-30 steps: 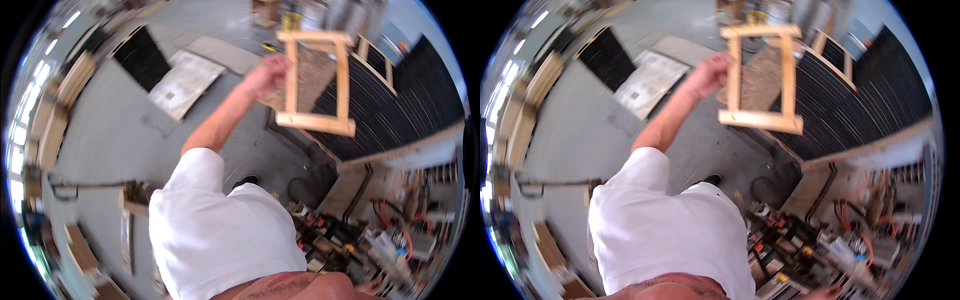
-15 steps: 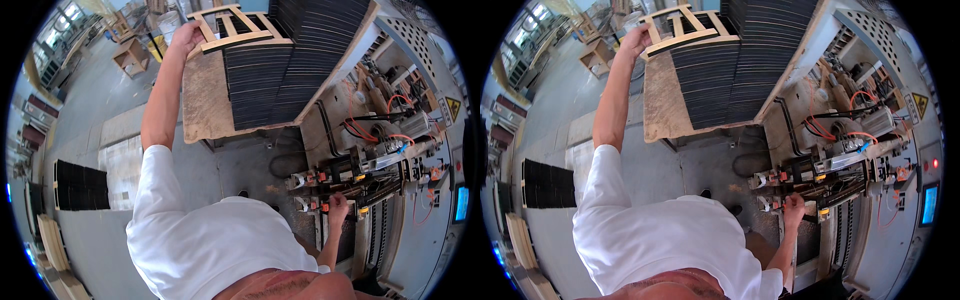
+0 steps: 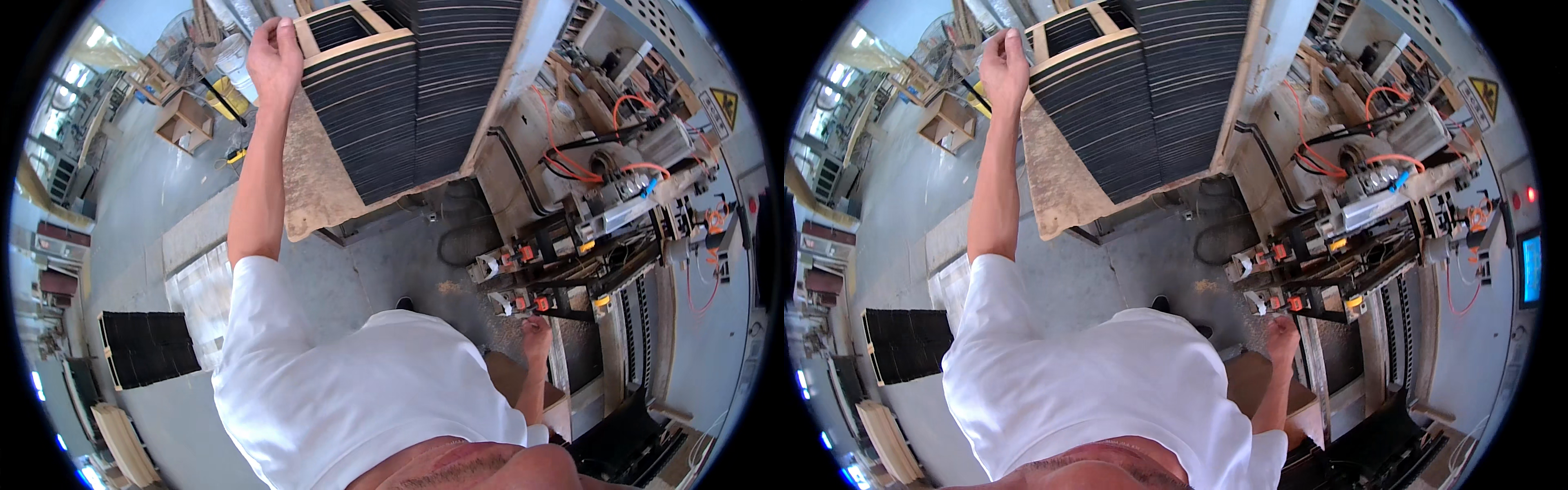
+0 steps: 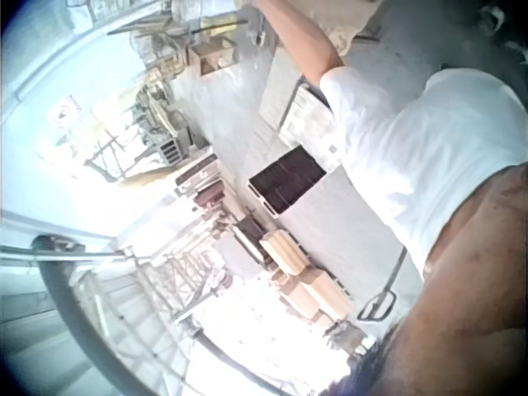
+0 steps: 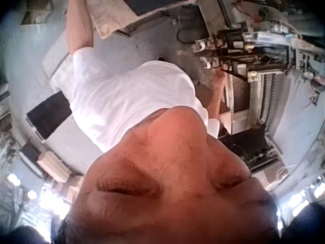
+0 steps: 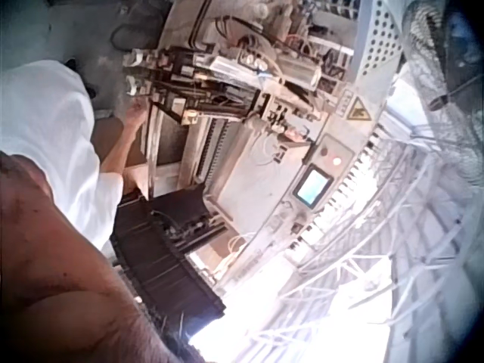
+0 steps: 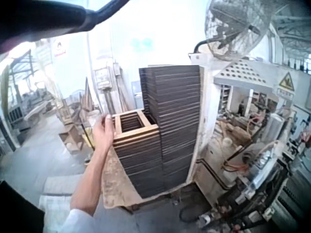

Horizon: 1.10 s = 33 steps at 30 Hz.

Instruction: The person repeatedly picks up small wooden frames from a nearby table and places them into a machine. The person then removes the frames and returns them to the table, repeating this cycle throughout the clip.

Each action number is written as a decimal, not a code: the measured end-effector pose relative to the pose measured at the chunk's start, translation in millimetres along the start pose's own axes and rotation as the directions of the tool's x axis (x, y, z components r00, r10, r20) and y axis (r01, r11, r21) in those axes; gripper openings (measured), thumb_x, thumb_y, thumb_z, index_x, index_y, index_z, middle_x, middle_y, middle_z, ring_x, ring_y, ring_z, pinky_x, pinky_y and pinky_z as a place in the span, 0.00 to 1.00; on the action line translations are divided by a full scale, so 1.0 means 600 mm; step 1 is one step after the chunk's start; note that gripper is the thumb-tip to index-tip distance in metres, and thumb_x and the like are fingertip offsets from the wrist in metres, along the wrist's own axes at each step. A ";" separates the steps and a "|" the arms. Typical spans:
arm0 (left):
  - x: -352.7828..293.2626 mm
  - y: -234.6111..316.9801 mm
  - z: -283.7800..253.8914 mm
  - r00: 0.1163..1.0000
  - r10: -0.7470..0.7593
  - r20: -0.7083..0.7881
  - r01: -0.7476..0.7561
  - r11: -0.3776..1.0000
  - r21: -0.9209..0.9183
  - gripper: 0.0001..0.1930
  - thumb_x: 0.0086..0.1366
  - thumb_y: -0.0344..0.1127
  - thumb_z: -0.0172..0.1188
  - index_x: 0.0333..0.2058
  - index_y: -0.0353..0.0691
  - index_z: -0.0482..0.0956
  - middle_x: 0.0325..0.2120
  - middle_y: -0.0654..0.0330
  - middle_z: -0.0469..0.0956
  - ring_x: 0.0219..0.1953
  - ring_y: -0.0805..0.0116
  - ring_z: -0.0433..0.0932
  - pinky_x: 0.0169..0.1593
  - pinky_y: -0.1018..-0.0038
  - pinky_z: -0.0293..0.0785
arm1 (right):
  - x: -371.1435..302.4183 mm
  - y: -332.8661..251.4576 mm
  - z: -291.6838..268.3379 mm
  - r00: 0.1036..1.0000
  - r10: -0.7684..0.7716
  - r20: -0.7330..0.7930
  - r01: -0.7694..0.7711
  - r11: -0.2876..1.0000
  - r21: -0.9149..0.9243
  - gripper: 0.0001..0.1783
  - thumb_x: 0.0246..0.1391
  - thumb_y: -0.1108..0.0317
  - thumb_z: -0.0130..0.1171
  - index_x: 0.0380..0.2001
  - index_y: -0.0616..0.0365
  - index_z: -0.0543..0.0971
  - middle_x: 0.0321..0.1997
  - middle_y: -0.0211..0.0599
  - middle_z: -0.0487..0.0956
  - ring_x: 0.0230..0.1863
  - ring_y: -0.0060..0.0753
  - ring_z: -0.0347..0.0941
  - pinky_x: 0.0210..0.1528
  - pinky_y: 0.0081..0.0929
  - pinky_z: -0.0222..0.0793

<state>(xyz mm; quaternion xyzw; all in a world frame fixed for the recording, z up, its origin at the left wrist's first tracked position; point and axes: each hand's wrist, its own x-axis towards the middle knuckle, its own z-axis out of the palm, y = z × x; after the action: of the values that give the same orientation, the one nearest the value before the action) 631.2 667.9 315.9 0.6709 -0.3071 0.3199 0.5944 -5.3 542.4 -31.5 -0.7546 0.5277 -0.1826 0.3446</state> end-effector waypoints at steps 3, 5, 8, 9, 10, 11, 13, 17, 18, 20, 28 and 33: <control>-0.008 0.052 0.012 0.805 0.467 0.365 -0.571 0.778 0.263 0.29 0.62 0.57 0.55 0.44 0.33 0.77 0.33 0.44 0.80 0.38 0.51 0.80 0.44 0.61 0.74 | 0.017 -0.018 -0.030 0.999 0.012 0.039 -0.015 0.998 0.059 0.09 0.49 0.71 0.62 0.34 0.64 0.79 0.27 0.39 0.80 0.30 0.25 0.76 0.34 0.24 0.70; -0.041 0.094 0.049 0.754 0.098 0.649 -0.448 0.801 0.399 0.31 0.60 0.58 0.57 0.50 0.34 0.74 0.39 0.44 0.79 0.45 0.45 0.77 0.49 0.60 0.72 | 0.024 0.004 -0.045 0.996 -0.081 0.022 0.080 0.994 0.070 0.10 0.49 0.71 0.62 0.34 0.64 0.79 0.27 0.40 0.81 0.30 0.25 0.77 0.34 0.24 0.71; -0.053 0.081 0.074 0.750 0.054 0.660 -0.452 0.769 0.451 0.30 0.56 0.58 0.60 0.51 0.43 0.74 0.39 0.51 0.80 0.44 0.51 0.78 0.47 0.61 0.73 | 0.022 0.013 -0.058 0.997 -0.074 0.025 0.072 0.995 0.074 0.11 0.49 0.70 0.62 0.35 0.65 0.79 0.28 0.41 0.81 0.31 0.28 0.78 0.35 0.26 0.72; -0.052 0.086 0.074 0.746 0.050 0.664 -0.447 0.777 0.443 0.30 0.56 0.59 0.60 0.51 0.45 0.75 0.40 0.53 0.80 0.45 0.53 0.78 0.46 0.62 0.74 | 0.018 0.018 -0.063 0.996 -0.082 0.020 0.080 0.994 0.070 0.11 0.49 0.70 0.62 0.35 0.65 0.79 0.28 0.41 0.81 0.31 0.29 0.78 0.35 0.26 0.72; -0.053 0.092 0.075 0.750 0.008 0.661 -0.425 0.772 0.472 0.28 0.55 0.58 0.61 0.50 0.49 0.75 0.40 0.54 0.80 0.45 0.54 0.78 0.46 0.62 0.74 | 0.014 0.023 -0.070 0.998 -0.062 0.023 0.061 0.996 0.060 0.11 0.49 0.70 0.62 0.35 0.65 0.79 0.28 0.41 0.81 0.31 0.29 0.78 0.35 0.27 0.72; -0.055 0.097 0.071 0.751 0.021 0.660 -0.433 0.770 0.468 0.28 0.55 0.57 0.61 0.50 0.48 0.75 0.39 0.54 0.80 0.45 0.54 0.78 0.46 0.62 0.74 | 0.007 0.027 -0.076 0.999 -0.039 0.034 0.037 0.998 0.053 0.11 0.49 0.70 0.62 0.35 0.65 0.79 0.29 0.41 0.81 0.31 0.29 0.78 0.35 0.27 0.72; -0.054 0.092 0.070 0.753 0.037 0.657 -0.456 0.749 0.480 0.28 0.55 0.57 0.62 0.50 0.48 0.76 0.39 0.53 0.81 0.44 0.54 0.78 0.46 0.61 0.74 | -0.009 0.038 -0.091 0.999 -0.005 0.050 0.003 0.999 0.040 0.11 0.49 0.70 0.62 0.35 0.65 0.79 0.29 0.41 0.81 0.31 0.30 0.78 0.35 0.27 0.72; -0.049 0.089 0.087 0.737 0.175 0.653 -0.538 0.737 0.410 0.31 0.56 0.56 0.63 0.50 0.37 0.74 0.40 0.46 0.79 0.42 0.49 0.78 0.44 0.60 0.72 | -0.031 0.125 -0.112 0.999 -0.041 -0.007 0.042 0.996 0.081 0.12 0.49 0.71 0.62 0.37 0.64 0.79 0.31 0.43 0.82 0.33 0.30 0.78 0.36 0.27 0.72; -0.048 0.105 0.079 0.703 0.115 0.702 -0.565 0.689 0.453 0.31 0.56 0.53 0.64 0.49 0.33 0.74 0.43 0.43 0.77 0.45 0.47 0.76 0.47 0.60 0.71 | -0.036 0.092 -0.144 1.000 0.018 0.023 -0.018 1.000 -0.018 0.14 0.48 0.70 0.63 0.39 0.65 0.78 0.34 0.45 0.81 0.36 0.31 0.79 0.38 0.29 0.73; -0.118 0.216 0.081 0.854 0.215 0.473 -0.352 0.909 0.223 0.24 0.56 0.47 0.65 0.44 0.32 0.75 0.36 0.47 0.79 0.40 0.53 0.77 0.45 0.65 0.72 | -0.034 0.048 -0.204 1.000 -0.016 -0.007 0.015 0.982 -0.189 0.17 0.47 0.70 0.63 0.42 0.63 0.77 0.38 0.48 0.80 0.42 0.45 0.78 0.42 0.33 0.73; -0.603 0.472 0.198 0.460 0.230 0.858 0.472 0.755 -0.455 0.07 0.64 0.29 0.54 0.38 0.33 0.78 0.29 0.61 0.80 0.33 0.72 0.76 0.41 0.77 0.73 | -0.134 -0.209 -0.534 0.757 -0.432 -0.491 0.084 0.809 -0.581 0.15 0.45 0.70 0.63 0.39 0.57 0.75 0.47 0.40 0.75 0.46 0.44 0.71 0.48 0.38 0.66; -0.818 0.579 0.286 0.041 0.501 0.865 0.734 0.572 -0.366 0.12 0.66 0.32 0.55 0.43 0.29 0.75 0.31 0.59 0.79 0.34 0.76 0.77 0.41 0.79 0.73 | -0.253 -0.337 -0.698 0.537 -0.561 -0.629 -0.404 0.484 -0.776 0.19 0.40 0.72 0.70 0.39 0.52 0.80 0.45 0.34 0.80 0.47 0.36 0.76 0.52 0.31 0.70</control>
<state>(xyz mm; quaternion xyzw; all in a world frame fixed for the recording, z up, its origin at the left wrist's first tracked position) 69.1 476.6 120.0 0.3605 -0.6546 -0.4791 0.4603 -194.6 587.0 417.6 -0.6566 0.5936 -0.2438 -0.3963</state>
